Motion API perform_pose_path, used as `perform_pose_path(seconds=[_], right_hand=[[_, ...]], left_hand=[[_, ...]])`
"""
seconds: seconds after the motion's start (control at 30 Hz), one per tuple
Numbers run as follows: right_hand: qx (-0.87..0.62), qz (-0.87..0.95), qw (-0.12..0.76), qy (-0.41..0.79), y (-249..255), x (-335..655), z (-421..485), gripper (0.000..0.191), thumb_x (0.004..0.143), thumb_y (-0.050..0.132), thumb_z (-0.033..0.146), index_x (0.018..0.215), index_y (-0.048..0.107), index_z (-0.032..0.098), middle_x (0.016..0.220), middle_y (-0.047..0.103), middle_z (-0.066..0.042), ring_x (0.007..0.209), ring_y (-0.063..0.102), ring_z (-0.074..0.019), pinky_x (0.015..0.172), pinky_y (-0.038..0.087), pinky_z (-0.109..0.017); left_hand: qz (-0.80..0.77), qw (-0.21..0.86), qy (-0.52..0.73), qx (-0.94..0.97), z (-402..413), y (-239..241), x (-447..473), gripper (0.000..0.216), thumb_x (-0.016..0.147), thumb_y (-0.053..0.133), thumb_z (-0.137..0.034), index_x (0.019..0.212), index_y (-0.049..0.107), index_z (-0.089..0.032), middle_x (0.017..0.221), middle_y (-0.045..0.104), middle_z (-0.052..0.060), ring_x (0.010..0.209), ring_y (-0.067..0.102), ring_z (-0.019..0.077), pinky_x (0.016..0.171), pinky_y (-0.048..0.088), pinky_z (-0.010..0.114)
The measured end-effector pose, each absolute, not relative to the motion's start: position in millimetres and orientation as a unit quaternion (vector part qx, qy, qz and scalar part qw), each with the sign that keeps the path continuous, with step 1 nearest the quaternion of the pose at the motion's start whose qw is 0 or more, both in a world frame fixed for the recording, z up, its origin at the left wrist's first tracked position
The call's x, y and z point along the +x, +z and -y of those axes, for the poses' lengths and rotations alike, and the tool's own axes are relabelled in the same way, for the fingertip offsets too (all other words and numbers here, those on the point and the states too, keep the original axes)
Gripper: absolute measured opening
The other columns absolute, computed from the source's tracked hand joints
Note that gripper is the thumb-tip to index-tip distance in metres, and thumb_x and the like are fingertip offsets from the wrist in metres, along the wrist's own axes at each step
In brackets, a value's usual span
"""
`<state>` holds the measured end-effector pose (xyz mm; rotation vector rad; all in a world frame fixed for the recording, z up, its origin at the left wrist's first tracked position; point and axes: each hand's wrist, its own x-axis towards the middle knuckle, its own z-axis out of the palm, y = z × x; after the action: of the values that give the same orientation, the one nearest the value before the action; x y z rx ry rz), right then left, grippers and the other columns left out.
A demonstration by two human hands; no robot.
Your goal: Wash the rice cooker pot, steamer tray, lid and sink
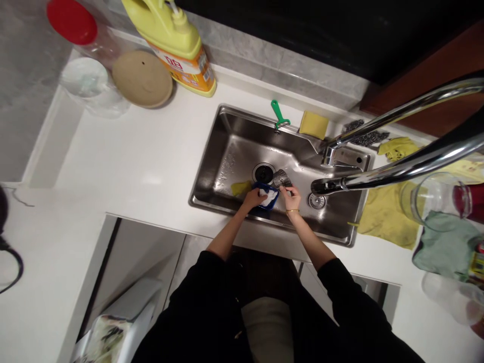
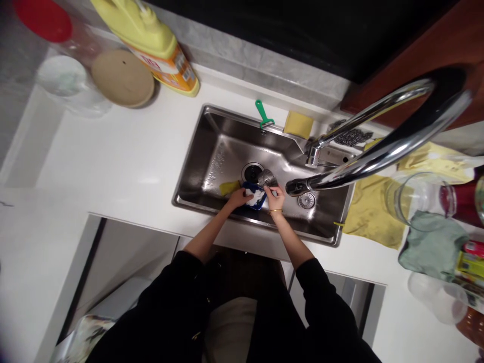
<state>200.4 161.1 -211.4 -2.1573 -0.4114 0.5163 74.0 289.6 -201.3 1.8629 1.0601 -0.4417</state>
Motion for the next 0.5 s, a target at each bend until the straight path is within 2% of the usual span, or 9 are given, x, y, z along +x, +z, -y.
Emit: perform_pose_path(seconds=[0.13, 0.23, 0.33, 0.4, 0.43, 0.5], right_hand=[[-0.856, 0.159, 0.412, 0.268, -228, 191, -177, 0.037, 0.083, 0.063, 0.055, 0.082, 0.068, 0.018, 0.105, 0.071, -0.014, 0.116, 0.062, -0.0286, 0.101, 0.049, -0.043], [-0.854, 0.163, 0.42, 0.259, -229, 186, -176, 0.032, 0.082, 0.066, 0.051, 0.082, 0.068, 0.018, 0.11, 0.07, -0.014, 0.118, 0.061, -0.0275, 0.103, 0.048, -0.042], [-0.852, 0.184, 0.427, 0.241, -224, 182, -172, 0.025, 0.079, 0.073, 0.044, 0.08, 0.069, 0.019, 0.128, 0.063, -0.014, 0.13, 0.053, -0.0264, 0.105, 0.047, -0.04], [-0.835, 0.216, 0.435, 0.258, -220, 178, -172, 0.022, 0.077, 0.075, 0.04, 0.078, 0.068, 0.02, 0.136, 0.058, -0.013, 0.132, 0.052, -0.0259, 0.102, 0.05, -0.037], [-0.825, 0.235, 0.438, 0.268, -218, 177, -173, 0.02, 0.077, 0.076, 0.039, 0.077, 0.068, 0.02, 0.138, 0.057, -0.013, 0.133, 0.052, -0.0261, 0.103, 0.051, -0.037], [-0.806, 0.278, 0.438, 0.285, -216, 174, -177, 0.018, 0.077, 0.076, 0.036, 0.078, 0.068, 0.02, 0.14, 0.055, -0.013, 0.135, 0.05, -0.0266, 0.107, 0.048, -0.038]], left_hand=[[-0.43, 0.464, -0.193, 0.75, -291, -206, 72, 0.022, 0.085, 0.068, -0.04, 0.082, 0.072, -0.018, 0.092, 0.077, 0.009, 0.101, 0.071, 0.0254, 0.085, 0.051, 0.029], [-0.436, 0.483, -0.194, 0.734, -293, -204, 70, 0.016, 0.085, 0.068, -0.032, 0.079, 0.073, -0.018, 0.088, 0.077, 0.009, 0.099, 0.072, 0.0247, 0.084, 0.052, 0.028], [-0.455, 0.529, -0.157, 0.699, -298, -196, 66, 0.033, 0.098, 0.049, -0.039, 0.099, 0.073, -0.016, 0.099, 0.077, 0.012, 0.096, 0.073, 0.0214, 0.081, 0.055, 0.027], [-0.475, 0.629, -0.084, 0.609, -300, -190, 61, 0.047, 0.103, 0.035, -0.047, 0.116, 0.067, -0.015, 0.108, 0.075, 0.013, 0.095, 0.073, 0.019, 0.08, 0.057, 0.027], [-0.478, 0.684, -0.044, 0.549, -301, -186, 59, 0.049, 0.102, 0.035, -0.05, 0.12, 0.064, -0.015, 0.111, 0.074, 0.013, 0.094, 0.073, 0.0181, 0.08, 0.058, 0.028], [-0.471, 0.757, 0.012, 0.454, -302, -182, 54, 0.045, 0.098, 0.047, -0.053, 0.118, 0.062, -0.015, 0.111, 0.074, 0.012, 0.088, 0.073, 0.0167, 0.081, 0.06, 0.03]])
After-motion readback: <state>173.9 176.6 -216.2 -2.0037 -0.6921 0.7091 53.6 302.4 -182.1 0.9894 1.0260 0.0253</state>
